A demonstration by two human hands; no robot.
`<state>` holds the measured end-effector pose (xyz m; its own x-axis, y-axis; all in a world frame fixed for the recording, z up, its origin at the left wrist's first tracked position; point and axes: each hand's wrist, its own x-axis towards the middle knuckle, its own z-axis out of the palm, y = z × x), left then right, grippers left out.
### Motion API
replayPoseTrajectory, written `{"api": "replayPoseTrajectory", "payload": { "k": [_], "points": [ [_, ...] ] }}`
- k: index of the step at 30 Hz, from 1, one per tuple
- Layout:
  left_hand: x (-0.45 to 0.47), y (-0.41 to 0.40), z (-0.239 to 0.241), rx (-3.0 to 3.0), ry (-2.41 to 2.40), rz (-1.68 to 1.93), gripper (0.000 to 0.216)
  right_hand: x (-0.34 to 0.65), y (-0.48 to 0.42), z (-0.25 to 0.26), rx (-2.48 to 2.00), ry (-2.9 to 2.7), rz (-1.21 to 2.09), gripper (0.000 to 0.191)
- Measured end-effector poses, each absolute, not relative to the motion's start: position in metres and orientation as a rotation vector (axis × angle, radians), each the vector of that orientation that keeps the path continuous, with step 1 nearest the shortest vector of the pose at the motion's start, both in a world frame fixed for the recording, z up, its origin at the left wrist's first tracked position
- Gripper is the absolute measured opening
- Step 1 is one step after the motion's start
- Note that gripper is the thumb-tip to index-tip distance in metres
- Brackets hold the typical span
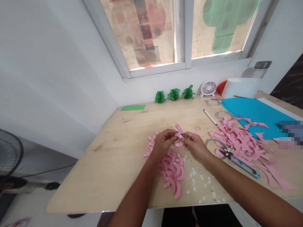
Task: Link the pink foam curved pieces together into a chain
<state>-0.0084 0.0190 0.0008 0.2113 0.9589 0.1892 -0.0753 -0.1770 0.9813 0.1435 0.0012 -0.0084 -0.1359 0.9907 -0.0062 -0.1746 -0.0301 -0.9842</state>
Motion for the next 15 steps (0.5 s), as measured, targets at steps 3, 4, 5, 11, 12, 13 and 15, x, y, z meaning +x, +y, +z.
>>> {"api": "replayPoseTrajectory", "payload": {
  "k": [3, 4, 5, 11, 12, 13, 15],
  "points": [
    [-0.009, 0.018, 0.003, 1.366, 0.889, 1.207, 0.023, 0.143, 0.0, -0.004, -1.004, -1.133, 1.428, 0.02],
    [-0.009, 0.018, 0.004, 1.362, 0.881, 1.204, 0.023, 0.143, -0.001, -0.003, -0.999, -1.121, 1.44, 0.019],
    [-0.009, 0.017, 0.006, 1.36, 0.873, 1.198, 0.023, 0.143, -0.001, -0.002, -0.992, -1.109, 1.455, 0.018],
    [-0.012, 0.016, 0.012, 1.345, 0.82, 1.189, 0.022, 0.143, -0.001, -0.003, -0.93, -1.056, 1.515, 0.018],
    [-0.012, 0.016, 0.012, 1.336, 0.809, 1.19, 0.022, 0.143, -0.001, -0.003, -0.922, -1.048, 1.525, 0.018],
    [-0.013, 0.017, 0.012, 1.325, 0.798, 1.191, 0.022, 0.143, -0.001, -0.003, -0.912, -1.037, 1.537, 0.018],
    [-0.013, 0.017, 0.012, 1.306, 0.779, 1.188, 0.022, 0.143, -0.001, -0.003, -0.888, -1.011, 1.57, 0.019]
  ]
}}
